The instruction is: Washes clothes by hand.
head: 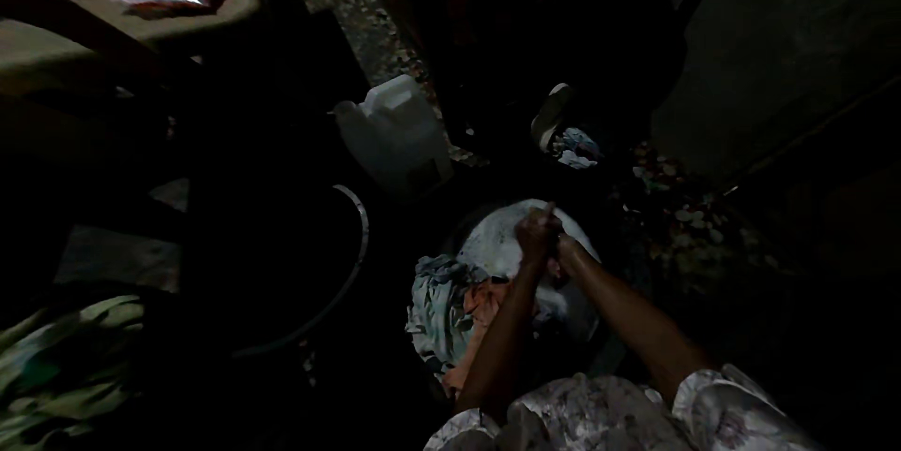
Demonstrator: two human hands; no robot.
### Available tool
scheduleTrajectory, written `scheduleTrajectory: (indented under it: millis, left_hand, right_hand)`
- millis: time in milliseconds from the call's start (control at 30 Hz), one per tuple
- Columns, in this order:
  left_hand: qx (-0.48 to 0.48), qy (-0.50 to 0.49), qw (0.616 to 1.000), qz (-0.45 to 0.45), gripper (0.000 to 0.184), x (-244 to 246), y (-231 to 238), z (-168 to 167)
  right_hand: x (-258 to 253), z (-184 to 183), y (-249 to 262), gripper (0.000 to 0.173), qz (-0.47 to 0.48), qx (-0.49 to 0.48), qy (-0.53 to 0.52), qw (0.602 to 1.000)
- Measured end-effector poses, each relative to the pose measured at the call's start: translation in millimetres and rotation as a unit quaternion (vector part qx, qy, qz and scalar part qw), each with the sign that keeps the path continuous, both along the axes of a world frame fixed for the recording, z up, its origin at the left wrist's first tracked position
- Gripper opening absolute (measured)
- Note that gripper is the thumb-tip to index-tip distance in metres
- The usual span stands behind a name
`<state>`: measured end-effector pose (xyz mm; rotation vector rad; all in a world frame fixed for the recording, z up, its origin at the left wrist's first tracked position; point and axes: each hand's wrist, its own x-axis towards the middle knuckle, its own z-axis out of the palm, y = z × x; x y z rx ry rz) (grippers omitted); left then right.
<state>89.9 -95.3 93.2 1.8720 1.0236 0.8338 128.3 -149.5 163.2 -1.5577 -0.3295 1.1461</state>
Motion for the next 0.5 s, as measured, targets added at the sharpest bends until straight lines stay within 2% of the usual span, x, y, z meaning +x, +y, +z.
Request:
scheduleTrajectory:
  millis: [33, 67, 133, 167, 200, 233, 267, 300, 333, 367, 400, 433, 467, 500]
  left_hand:
    - [-0.036, 0.021, 0.999, 0.016, 0.029, -9, 13, 0]
    - [-0.056, 0.048, 0.997, 0.039, 0.031, -17, 25, -4]
    - [-0.049, 0.092, 0.993, 0.055, 0.035, -19, 32, -9]
    - [-0.040, 0.086, 0.994, 0.049, 0.035, -17, 27, -7]
    - [-0.039, 0.052, 0.997, 0.044, 0.034, -10, 17, -3]
    - [-0.023, 0.019, 0.999, 0.035, 0.036, -1, 5, 0]
    - [-0.007, -0.008, 1.000, 0.023, 0.039, 6, -4, 0]
    - [-0.003, -0.035, 0.999, 0.010, 0.040, 10, -5, -2]
    - [-0.021, -0.053, 0.998, -0.002, 0.038, 8, 0, -3]
    - [-0.055, -0.050, 0.997, -0.017, 0.036, 3, 11, -6]
    - [-0.089, -0.032, 0.994, -0.049, 0.033, -6, 26, -13]
    - [-0.103, -0.014, 0.989, -0.101, 0.030, -13, 40, -20]
    - [-0.098, 0.013, 0.982, -0.163, 0.038, -18, 48, -20]
    - [-0.084, 0.052, 0.971, -0.218, 0.057, -19, 53, -15]
  right_hand:
    - [2, -35, 14, 0.037, 0.052, -0.011, -0.042, 0.998]
    - [0, -54, 23, 0.039, 0.083, -0.032, -0.077, 0.993]
    - [-2, -65, 27, 0.039, 0.108, -0.043, -0.117, 0.986]
    - [-2, -59, 20, 0.039, 0.109, -0.022, -0.141, 0.984]
    - [-1, -36, 9, 0.039, 0.119, -0.016, -0.171, 0.978]
    - [-1, 13, 0, 0.037, 0.131, -0.092, -0.135, 0.978]
    - [0, 42, -3, 0.035, 0.125, -0.135, -0.123, 0.975]
    - [2, 44, -4, 0.032, 0.105, -0.119, -0.125, 0.979]
    - [8, 26, -6, 0.031, 0.067, -0.030, -0.103, 0.992]
    - [18, -14, -1, 0.032, 0.037, 0.110, -0.073, 0.991]
    - [26, -25, 10, 0.035, 0.016, 0.095, -0.035, 0.995]
    - [39, -24, 18, 0.045, 0.036, 0.033, -0.013, 0.999]
    - [54, -21, 22, 0.052, 0.066, -0.002, -0.008, 0.998]
    - [65, -20, 23, 0.054, 0.084, -0.010, -0.015, 0.996]
